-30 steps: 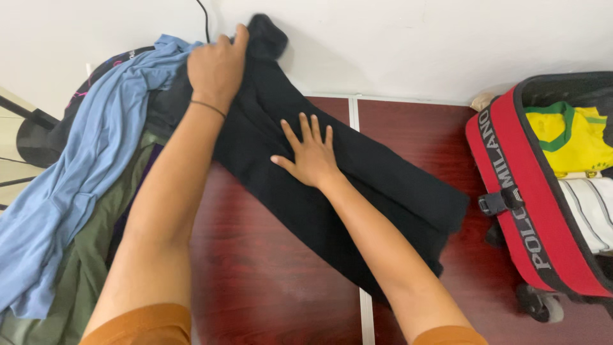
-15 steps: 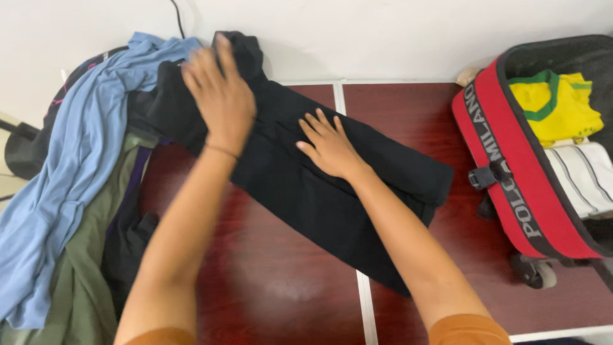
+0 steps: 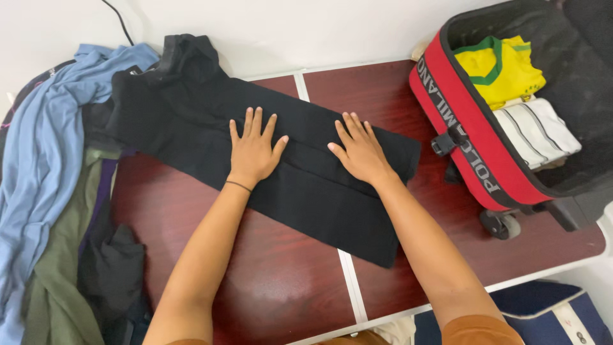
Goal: The person folds a black long-sleeved shirt on a wooden table. They smooth the fabric, fold the sleeves inward, fold the sides toward the center, and then fold the shirt in half and in thirds to create a compact bundle.
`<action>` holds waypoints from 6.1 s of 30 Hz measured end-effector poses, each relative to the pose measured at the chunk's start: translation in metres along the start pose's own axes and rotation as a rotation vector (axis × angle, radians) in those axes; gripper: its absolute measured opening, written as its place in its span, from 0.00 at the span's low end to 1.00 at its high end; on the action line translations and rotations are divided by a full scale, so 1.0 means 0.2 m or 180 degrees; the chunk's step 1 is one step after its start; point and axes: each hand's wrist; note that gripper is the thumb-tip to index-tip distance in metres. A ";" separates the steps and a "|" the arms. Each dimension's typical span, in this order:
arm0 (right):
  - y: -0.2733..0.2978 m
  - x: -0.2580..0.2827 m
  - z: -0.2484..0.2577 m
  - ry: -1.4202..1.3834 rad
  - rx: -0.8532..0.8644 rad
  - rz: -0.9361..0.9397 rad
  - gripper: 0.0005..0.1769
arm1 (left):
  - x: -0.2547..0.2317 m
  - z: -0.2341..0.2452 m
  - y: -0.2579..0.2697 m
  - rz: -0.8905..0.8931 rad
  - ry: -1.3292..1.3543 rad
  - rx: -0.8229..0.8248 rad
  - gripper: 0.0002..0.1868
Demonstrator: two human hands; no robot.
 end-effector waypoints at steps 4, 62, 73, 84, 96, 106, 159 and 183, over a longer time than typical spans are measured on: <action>0.06 0.22 0.01 0.0213 -0.0138 -0.0089 0.38 | 0.02 -0.02 0.01 -0.0170 0.0439 -0.0273 0.32; 0.04 0.57 -0.06 0.0080 0.0011 0.0040 0.41 | 0.12 0.14 0.11 -0.0290 0.0215 -0.0416 0.19; 0.05 0.56 -0.05 -0.0041 -0.0193 0.0085 0.39 | 0.19 0.16 0.12 0.0003 -0.0826 -0.1091 0.23; 0.08 0.55 -0.06 -0.0313 -0.0578 0.0387 0.25 | 0.19 0.14 0.15 -0.0025 0.0142 -0.0821 0.14; 0.07 0.51 -0.04 -0.0650 -0.1066 0.0126 0.23 | 0.20 0.18 0.16 -0.0104 0.0074 -0.1000 0.14; 0.13 -0.06 0.06 -0.0322 -0.0565 -0.0346 0.27 | -0.18 0.22 0.13 -0.1012 0.0965 0.0023 0.11; 0.16 -0.06 0.14 -0.0234 -0.0921 0.0076 0.18 | -0.17 -0.13 -0.31 -0.1175 0.0914 -0.0454 0.11; 0.23 -0.22 0.06 0.0092 0.0451 -0.1172 0.42 | 0.37 -0.14 -0.39 0.0230 -0.0386 0.0365 0.35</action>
Point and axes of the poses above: each hand's wrist, its own y-axis away from the middle knuckle, its own z-axis out of the back of the hand, x = y × z, and after that the axes turned 6 degrees about y, right-handed
